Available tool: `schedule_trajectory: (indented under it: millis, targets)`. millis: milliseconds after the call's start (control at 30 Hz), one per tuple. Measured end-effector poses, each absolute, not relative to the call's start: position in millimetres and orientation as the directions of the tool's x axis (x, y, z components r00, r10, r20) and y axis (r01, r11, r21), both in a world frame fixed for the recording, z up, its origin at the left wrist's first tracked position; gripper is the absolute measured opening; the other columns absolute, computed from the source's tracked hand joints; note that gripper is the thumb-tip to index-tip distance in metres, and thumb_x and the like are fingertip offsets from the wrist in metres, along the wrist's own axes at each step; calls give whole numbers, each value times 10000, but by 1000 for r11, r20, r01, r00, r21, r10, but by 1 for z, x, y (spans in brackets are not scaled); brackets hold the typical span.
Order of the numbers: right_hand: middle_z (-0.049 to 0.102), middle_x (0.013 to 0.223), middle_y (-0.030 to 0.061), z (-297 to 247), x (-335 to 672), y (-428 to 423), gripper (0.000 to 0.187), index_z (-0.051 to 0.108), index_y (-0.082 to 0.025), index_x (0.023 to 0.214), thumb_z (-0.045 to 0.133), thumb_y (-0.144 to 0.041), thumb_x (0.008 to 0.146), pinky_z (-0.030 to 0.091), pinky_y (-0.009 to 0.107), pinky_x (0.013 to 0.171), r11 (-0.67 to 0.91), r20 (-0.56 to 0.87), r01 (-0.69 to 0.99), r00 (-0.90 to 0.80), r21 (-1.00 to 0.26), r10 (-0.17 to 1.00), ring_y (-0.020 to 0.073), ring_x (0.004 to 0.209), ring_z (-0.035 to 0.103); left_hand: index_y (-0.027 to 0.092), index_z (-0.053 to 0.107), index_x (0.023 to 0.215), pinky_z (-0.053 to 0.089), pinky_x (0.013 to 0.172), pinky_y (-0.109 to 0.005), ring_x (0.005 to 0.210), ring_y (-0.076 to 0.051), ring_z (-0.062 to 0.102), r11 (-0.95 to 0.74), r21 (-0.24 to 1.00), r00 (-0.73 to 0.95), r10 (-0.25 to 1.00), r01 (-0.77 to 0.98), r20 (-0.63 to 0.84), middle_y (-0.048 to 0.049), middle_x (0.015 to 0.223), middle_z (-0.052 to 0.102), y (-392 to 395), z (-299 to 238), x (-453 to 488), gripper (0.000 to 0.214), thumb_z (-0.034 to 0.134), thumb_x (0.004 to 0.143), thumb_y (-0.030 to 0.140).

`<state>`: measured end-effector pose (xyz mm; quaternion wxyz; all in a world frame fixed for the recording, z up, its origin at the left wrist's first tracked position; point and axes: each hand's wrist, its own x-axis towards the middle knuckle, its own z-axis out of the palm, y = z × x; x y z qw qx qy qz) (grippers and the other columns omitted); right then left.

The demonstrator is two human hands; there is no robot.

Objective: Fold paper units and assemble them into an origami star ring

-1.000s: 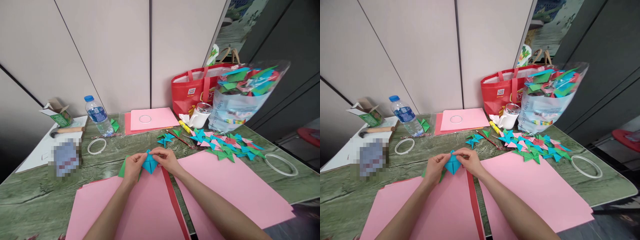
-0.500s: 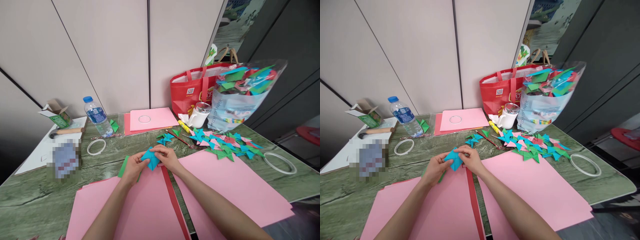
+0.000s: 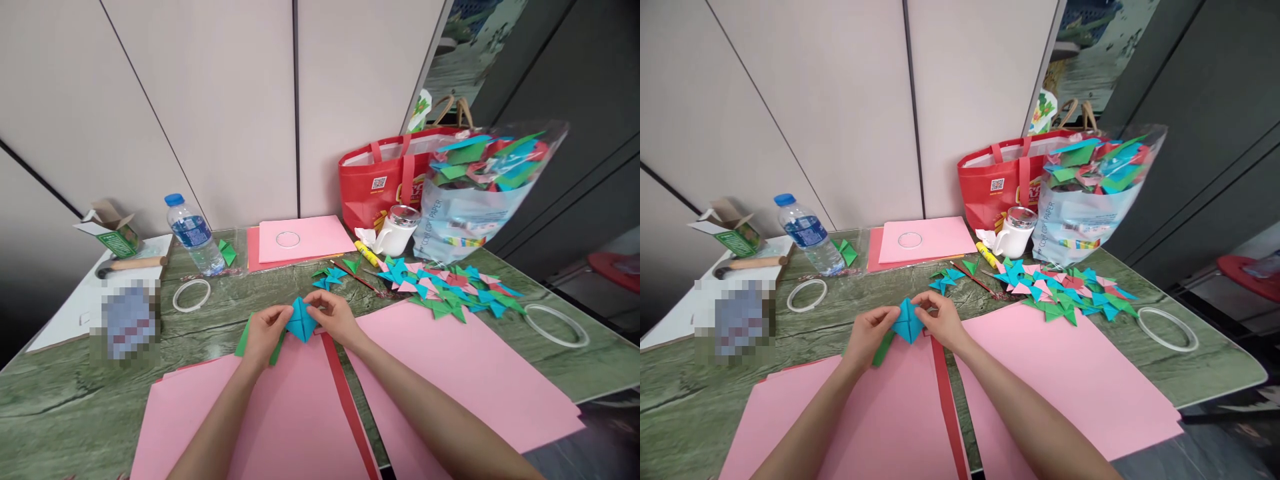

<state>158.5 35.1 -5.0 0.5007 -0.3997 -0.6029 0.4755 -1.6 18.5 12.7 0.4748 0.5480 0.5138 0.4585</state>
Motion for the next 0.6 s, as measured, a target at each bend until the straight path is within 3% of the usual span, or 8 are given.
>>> schedule_trajectory:
  millis: [67,167,267,333,433,500,600]
  targets:
    - [607,789,15,-4,158,35,200,581,-195,919,579,-191,719,464,235,569,220,216,13,-159,-975,963,142,717,576,179,707,705,464,620,-248,682,-166,596,-174,931,28,984,321,175,-33,706,658,18,12,-3,215,586,734,354]
    - [637,806,22,-2,159,35,226,596,-201,954,578,-180,730,464,259,604,282,269,105,-120,-954,956,149,718,585,209,710,705,432,591,-234,643,-140,565,-334,729,26,917,598,398,-20,712,605,16,12,-3,197,568,753,336]
    - [665,813,24,2,163,35,139,663,-222,850,597,-172,739,449,305,698,411,405,243,-76,-879,911,171,777,566,217,723,775,397,522,-226,545,-118,531,-331,629,25,896,704,443,-12,658,599,12,12,-3,209,560,766,347]
    - [672,786,18,5,165,36,116,682,-238,811,612,-175,743,435,322,729,467,474,287,-48,-836,879,179,788,552,202,723,833,391,478,-220,476,-111,522,-292,720,7,929,630,371,-1,582,618,11,11,-2,236,559,768,359]
    - [669,764,14,8,166,34,108,686,-244,806,608,-185,760,432,301,662,507,523,272,-14,-818,852,170,729,546,183,700,943,398,402,-215,398,-117,534,-154,918,-17,985,366,172,13,507,635,12,11,2,308,563,756,386]
    - [665,777,17,10,165,32,115,683,-245,816,592,-187,777,429,286,615,538,552,241,-9,-808,834,162,705,548,185,678,1003,444,406,-227,453,-149,602,-69,979,2,998,191,70,-9,595,692,12,11,4,347,588,732,383]
    - [651,812,26,13,163,27,149,675,-254,851,552,-185,806,445,293,644,585,593,226,-39,-779,804,164,746,558,214,696,960,529,569,-275,634,-196,673,-66,994,-2,998,87,66,-30,784,732,11,14,7,297,641,693,331]
